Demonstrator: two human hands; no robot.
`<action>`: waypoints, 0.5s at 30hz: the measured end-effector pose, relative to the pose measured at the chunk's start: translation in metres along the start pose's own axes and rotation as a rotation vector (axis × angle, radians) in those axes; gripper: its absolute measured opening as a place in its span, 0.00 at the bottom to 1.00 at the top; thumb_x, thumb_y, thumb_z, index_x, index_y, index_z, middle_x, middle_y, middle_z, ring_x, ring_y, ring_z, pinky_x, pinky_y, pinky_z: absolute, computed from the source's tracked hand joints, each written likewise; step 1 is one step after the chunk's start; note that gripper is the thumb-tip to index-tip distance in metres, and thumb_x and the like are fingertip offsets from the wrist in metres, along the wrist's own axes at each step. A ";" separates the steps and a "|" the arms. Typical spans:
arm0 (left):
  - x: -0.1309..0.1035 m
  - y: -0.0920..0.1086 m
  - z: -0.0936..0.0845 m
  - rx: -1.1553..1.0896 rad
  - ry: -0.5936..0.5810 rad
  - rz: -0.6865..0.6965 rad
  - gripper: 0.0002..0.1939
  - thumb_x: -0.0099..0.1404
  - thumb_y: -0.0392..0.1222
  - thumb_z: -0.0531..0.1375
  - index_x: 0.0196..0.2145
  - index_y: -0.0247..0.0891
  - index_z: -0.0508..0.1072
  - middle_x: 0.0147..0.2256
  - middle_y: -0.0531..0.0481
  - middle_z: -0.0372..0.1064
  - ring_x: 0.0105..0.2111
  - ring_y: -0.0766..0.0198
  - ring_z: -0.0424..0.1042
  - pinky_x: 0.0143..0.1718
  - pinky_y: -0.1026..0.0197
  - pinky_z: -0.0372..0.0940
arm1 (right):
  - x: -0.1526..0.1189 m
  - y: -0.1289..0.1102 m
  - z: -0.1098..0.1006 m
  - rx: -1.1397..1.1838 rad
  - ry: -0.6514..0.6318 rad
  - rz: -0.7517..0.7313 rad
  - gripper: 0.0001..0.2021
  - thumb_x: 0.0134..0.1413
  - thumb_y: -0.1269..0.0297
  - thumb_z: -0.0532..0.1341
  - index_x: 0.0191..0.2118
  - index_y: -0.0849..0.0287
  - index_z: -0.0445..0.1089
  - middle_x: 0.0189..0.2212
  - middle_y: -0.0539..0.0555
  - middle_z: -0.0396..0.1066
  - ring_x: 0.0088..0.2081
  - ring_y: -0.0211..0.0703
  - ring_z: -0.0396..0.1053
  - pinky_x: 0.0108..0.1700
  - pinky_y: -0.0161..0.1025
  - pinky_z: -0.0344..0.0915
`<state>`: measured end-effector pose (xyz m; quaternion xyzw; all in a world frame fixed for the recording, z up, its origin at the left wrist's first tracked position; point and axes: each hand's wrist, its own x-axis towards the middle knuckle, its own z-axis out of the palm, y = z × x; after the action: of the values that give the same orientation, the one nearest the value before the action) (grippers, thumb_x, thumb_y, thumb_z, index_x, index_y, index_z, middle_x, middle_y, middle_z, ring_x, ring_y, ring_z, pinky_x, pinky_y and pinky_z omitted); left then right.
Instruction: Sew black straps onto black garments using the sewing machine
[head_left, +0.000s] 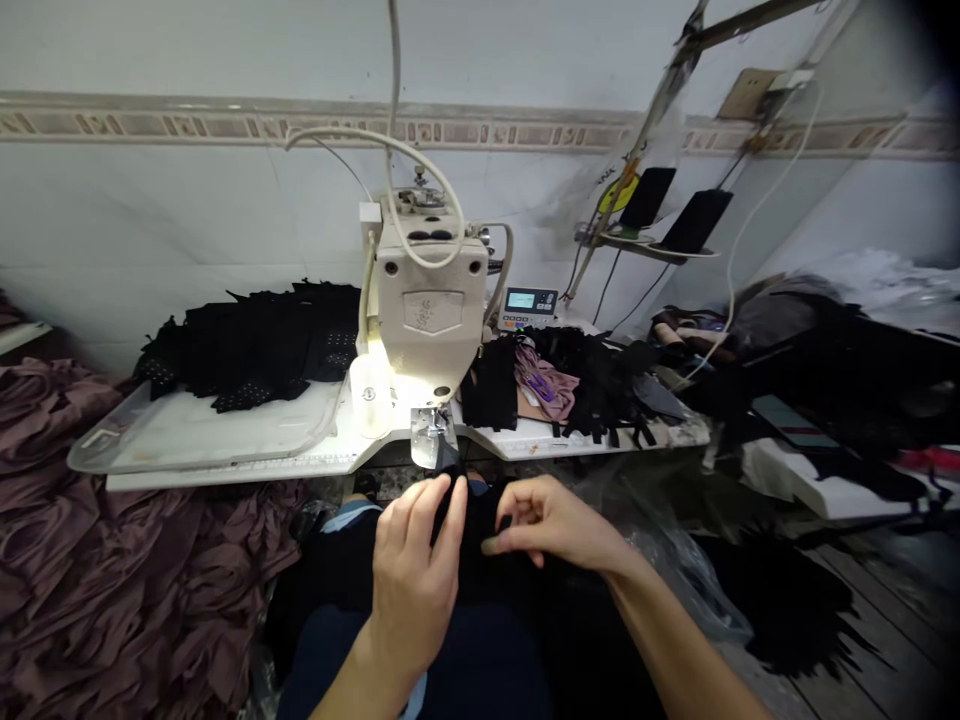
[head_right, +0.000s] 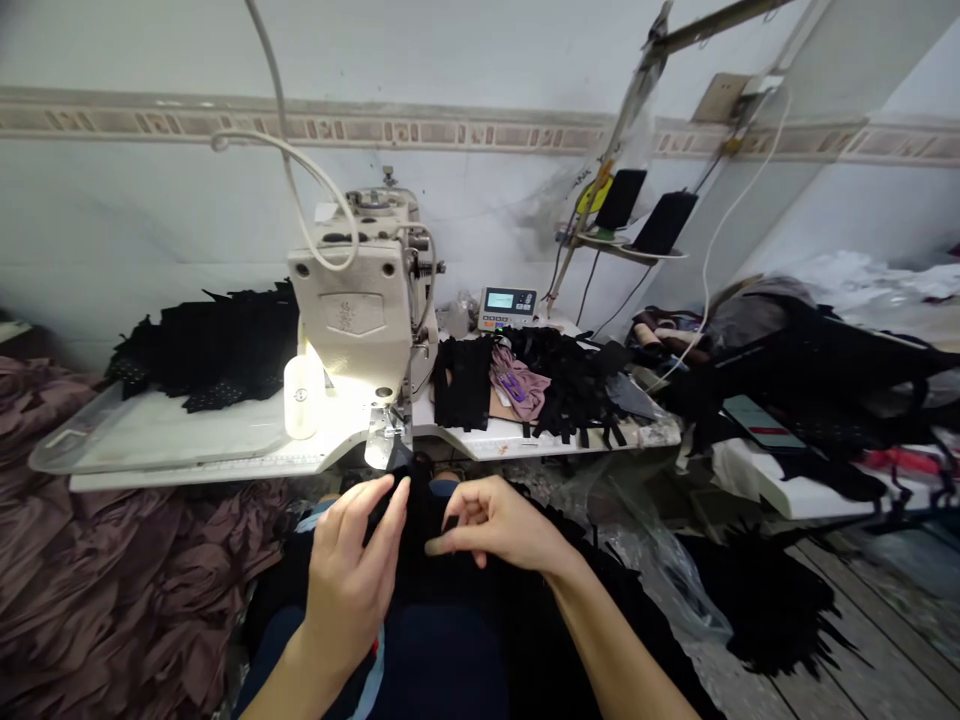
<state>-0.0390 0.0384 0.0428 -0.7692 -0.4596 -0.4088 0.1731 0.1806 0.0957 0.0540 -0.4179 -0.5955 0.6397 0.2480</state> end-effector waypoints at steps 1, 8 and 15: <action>0.005 0.002 0.004 0.082 -0.004 0.006 0.21 0.75 0.27 0.57 0.63 0.31 0.74 0.56 0.34 0.77 0.57 0.46 0.74 0.58 0.46 0.66 | 0.000 0.003 0.004 -0.001 -0.065 0.020 0.20 0.46 0.50 0.80 0.31 0.61 0.78 0.22 0.49 0.77 0.17 0.33 0.66 0.20 0.30 0.56; 0.007 -0.002 0.031 0.222 0.004 -0.045 0.19 0.76 0.33 0.60 0.62 0.30 0.74 0.54 0.35 0.79 0.56 0.44 0.76 0.59 0.45 0.66 | 0.007 0.034 0.032 0.092 -0.226 0.095 0.19 0.48 0.50 0.79 0.33 0.63 0.81 0.26 0.53 0.81 0.16 0.31 0.67 0.19 0.29 0.57; 0.002 -0.037 0.027 0.024 0.034 0.074 0.21 0.74 0.32 0.64 0.62 0.34 0.73 0.53 0.37 0.79 0.56 0.48 0.77 0.59 0.47 0.71 | 0.006 0.005 0.044 0.129 0.090 -0.114 0.19 0.56 0.47 0.75 0.33 0.61 0.80 0.26 0.53 0.80 0.16 0.31 0.64 0.20 0.32 0.53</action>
<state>-0.0567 0.0760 0.0243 -0.7765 -0.4326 -0.4096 0.2054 0.1417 0.0749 0.0447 -0.3947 -0.5642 0.6422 0.3368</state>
